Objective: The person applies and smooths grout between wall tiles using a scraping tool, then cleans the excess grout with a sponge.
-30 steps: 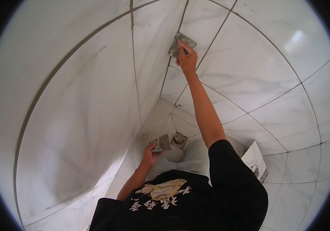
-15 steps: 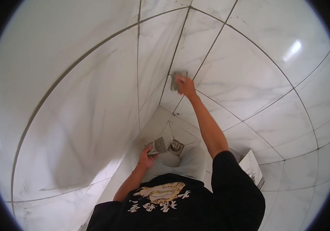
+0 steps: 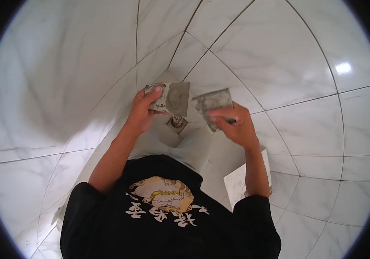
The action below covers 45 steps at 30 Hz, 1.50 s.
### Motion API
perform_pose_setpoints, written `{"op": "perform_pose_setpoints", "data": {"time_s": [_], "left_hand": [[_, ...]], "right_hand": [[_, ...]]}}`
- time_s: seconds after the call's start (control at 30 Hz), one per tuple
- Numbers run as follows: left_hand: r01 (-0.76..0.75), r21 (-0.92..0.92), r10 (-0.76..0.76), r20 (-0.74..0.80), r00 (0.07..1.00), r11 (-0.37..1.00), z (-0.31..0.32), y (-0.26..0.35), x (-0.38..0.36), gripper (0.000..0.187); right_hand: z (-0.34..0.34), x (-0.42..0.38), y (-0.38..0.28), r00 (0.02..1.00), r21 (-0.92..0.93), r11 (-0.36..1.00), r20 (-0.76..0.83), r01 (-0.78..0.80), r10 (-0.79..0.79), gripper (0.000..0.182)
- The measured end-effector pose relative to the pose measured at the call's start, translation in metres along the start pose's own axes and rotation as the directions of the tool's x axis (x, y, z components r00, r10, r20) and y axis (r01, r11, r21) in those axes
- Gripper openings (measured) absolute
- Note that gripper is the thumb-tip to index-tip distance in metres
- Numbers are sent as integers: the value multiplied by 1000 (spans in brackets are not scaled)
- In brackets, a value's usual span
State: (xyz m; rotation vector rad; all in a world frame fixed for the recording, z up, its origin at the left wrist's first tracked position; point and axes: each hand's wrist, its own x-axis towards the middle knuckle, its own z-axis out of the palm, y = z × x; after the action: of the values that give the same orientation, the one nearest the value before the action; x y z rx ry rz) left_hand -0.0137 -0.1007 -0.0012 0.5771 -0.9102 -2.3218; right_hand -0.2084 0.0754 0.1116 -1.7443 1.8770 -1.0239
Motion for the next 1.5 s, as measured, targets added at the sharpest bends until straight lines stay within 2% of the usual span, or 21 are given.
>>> {"op": "perform_pose_setpoints", "data": {"time_s": [0.13, 0.23, 0.3, 0.33, 0.4, 0.43, 0.5, 0.63, 0.73, 0.77, 0.8, 0.83, 0.9, 0.97, 1.0, 1.07, 1.17, 1.2, 1.27, 1.37, 1.5], "left_hand": [[-27, 56, 26, 18, 999, 998, 19, 17, -7, 39], [-41, 100, 36, 53, 998, 994, 22, 22, -6, 36], [-59, 106, 53, 56, 997, 993, 26, 25, -8, 31], [-62, 104, 56, 55, 997, 993, 30, 27, -9, 31], [-215, 186, 190, 145, 971, 959, 37, 30, -9, 32], [-216, 183, 192, 141, 971, 959, 38, 31, -8, 32], [-314, 319, 259, 204, 944, 894, 32, 36, -7, 33], [-376, 394, 308, 227, 924, 839, 19, 49, -9, 34], [-293, 502, 212, 214, 954, 814, -7, 42, -5, 33], [-282, 506, 210, 194, 958, 815, -19, 29, 0, 33], [-224, 381, 186, 135, 973, 897, -36, 7, 7, 33], [-157, 244, 142, 78, 987, 957, -54, -20, 13, 34], [121, 31, -115, -156, 981, 992, -86, -60, 8, 36], [272, 54, -251, -253, 934, 961, -115, -90, -1, 38], [269, 57, -248, -248, 937, 961, -128, -108, -6, 38], [276, -144, -303, -224, 926, 950, -145, -132, -11, 39], [255, -64, -262, -188, 947, 965, -137, -117, -8, 38], [252, -67, -260, -193, 946, 965, -139, -119, -7, 38], [270, -119, -291, -233, 928, 956, -145, -123, -2, 36], [278, -149, -303, -191, 934, 949, -143, -121, 0, 34], [281, -182, -310, -157, 938, 942, -146, -125, -3, 33]], "right_hand": [[-4, -5, -14, 1000, 4, 1000, 18, -2, 2, 20], [-1, -7, -19, 998, -88, 995, 47, 44, -40, 24], [1, -6, -20, 994, -236, 966, 54, 106, -96, 28], [-1, -4, -21, 994, -237, 965, 56, 109, -98, 28], [-8, 1, -24, 985, -414, 896, 17, 161, -169, 32], [-12, 5, -24, 985, -414, 896, 21, 163, -170, 32], [-17, 17, -25, 958, -495, 826, 47, 269, -283, 35], [-18, 45, -28, 929, -547, 766, 69, 339, -362, 40], [-15, 77, -10, 871, -659, 669, -43, 343, -490, 31], [-12, 92, -2, 857, -485, 815, -220, 318, -466, 25], [-9, 107, 3, 833, -279, 908, -380, 312, -403, 20], [-9, 126, 8, 817, -300, 901, -397, 315, -418, 20], [-8, 171, 14, 744, -32, 976, -643, 214, -184, 15], [-8, 217, 13, 741, 222, 962, -671, 156, 34, 19], [-7, 238, 19, 737, 218, 963, -675, 160, 30, 19], [-5, 274, 43, 716, 436, 866, -683, 244, 142, 19], [2, 304, 61, 656, 450, 849, -734, 276, 176, 20], [4, 311, 67, 660, 454, 848, -730, 275, 176, 20], [2, 322, 79, 604, 376, 872, -788, 314, 122, 21], [0, 327, 82, 631, 393, 892, -756, 223, 176, 19], [25, 317, 104, 613, 384, 904, -764, 186, 199, 21]]}}
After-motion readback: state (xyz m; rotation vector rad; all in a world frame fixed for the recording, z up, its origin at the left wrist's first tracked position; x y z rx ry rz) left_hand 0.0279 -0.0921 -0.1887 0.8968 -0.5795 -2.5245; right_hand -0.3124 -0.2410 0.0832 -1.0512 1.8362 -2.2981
